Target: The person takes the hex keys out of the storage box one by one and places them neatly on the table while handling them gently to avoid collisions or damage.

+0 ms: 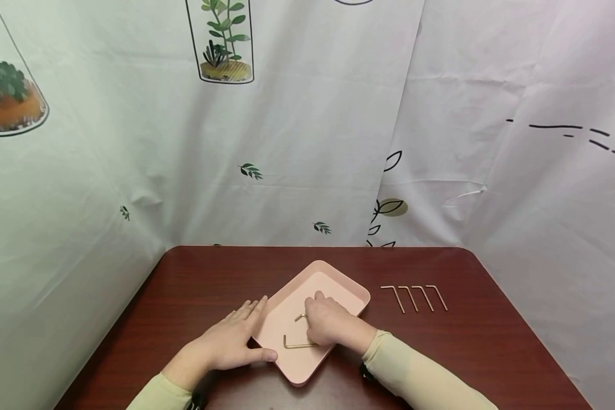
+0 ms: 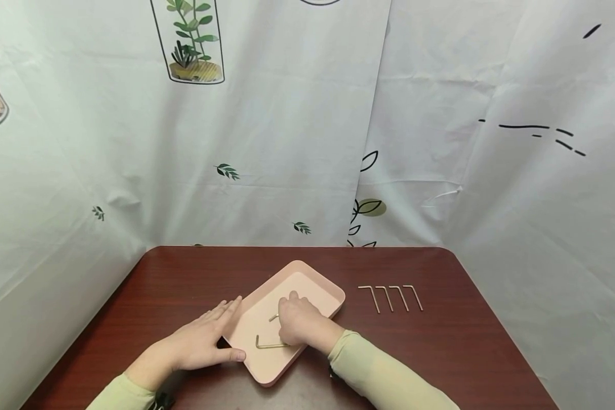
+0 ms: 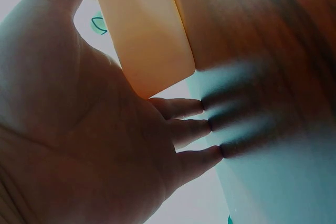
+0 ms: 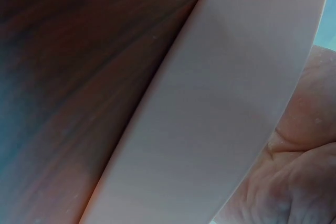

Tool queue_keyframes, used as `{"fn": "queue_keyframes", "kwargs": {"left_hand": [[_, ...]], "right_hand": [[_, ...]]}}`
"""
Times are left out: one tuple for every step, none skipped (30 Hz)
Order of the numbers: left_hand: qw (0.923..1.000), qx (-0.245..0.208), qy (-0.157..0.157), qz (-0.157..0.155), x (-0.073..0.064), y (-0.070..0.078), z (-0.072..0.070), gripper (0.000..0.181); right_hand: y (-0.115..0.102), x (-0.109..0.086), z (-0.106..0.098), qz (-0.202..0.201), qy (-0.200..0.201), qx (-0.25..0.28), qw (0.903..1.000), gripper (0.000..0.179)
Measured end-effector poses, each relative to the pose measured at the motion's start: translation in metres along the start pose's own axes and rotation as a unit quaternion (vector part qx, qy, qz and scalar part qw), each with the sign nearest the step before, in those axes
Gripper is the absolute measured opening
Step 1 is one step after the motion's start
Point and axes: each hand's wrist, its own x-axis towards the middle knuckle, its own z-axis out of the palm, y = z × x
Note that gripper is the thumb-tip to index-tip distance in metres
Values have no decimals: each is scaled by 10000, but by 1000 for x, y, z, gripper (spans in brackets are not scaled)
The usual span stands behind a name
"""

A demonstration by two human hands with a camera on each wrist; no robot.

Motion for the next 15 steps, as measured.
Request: {"fn": "queue_keyframes", "kwargs": {"left_hand": [[10000, 1, 0, 10, 0, 0, 0, 128], [10000, 1, 2, 10, 0, 0, 0, 128], [10000, 4, 6, 10, 0, 0, 0, 128], [10000, -1, 10, 4, 0, 0, 0, 128], [10000, -9, 17, 4, -1, 0, -1, 128], [10000, -15, 22, 2, -1, 0, -1, 128], [10000, -20, 25, 0, -1, 0, -1, 128], [10000, -21, 26, 2, -1, 0, -1, 128], [10000, -18, 28, 5, -1, 0, -1, 128], [10000, -15, 27, 10, -1, 0, -1, 128], [10000, -16, 23, 18, -1, 0, -1, 128], [10000, -11, 18, 25, -1, 0, -1, 128], [10000, -9, 15, 27, -1, 0, 0, 128], [10000, -5, 12, 29, -1, 0, 0, 128], [10000, -3, 11, 27, -1, 0, 0, 128]], "right_hand": [[-1, 0, 0, 23, -8, -39, 10000, 25], [-1, 1, 0, 35, -14, -89, 10000, 26], [-2, 1, 0, 50, -12, -128, 9999, 27], [-3, 1, 0, 58, -12, -150, 9999, 27], [-4, 1, 0, 62, -8, -167, 9998, 27], [-4, 1, 0, 58, -1, -187, 9998, 27], [-5, 1, 0, 45, 9, -205, 9998, 26], [-6, 1, 0, 34, 13, -219, 9998, 26], [-6, 1, 0, 27, 12, -224, 9997, 25], [-7, 1, 1, 20, 3, -230, 9997, 24], [-7, 1, 1, 13, 3, -238, 9997, 24], [-7, 1, 1, 6, -3, -244, 9997, 23], [-8, 1, 1, 5, -14, -242, 9997, 23], [-8, 1, 1, 9, -26, -232, 9997, 23], [-8, 1, 1, 4, -34, -232, 9997, 23]]}}
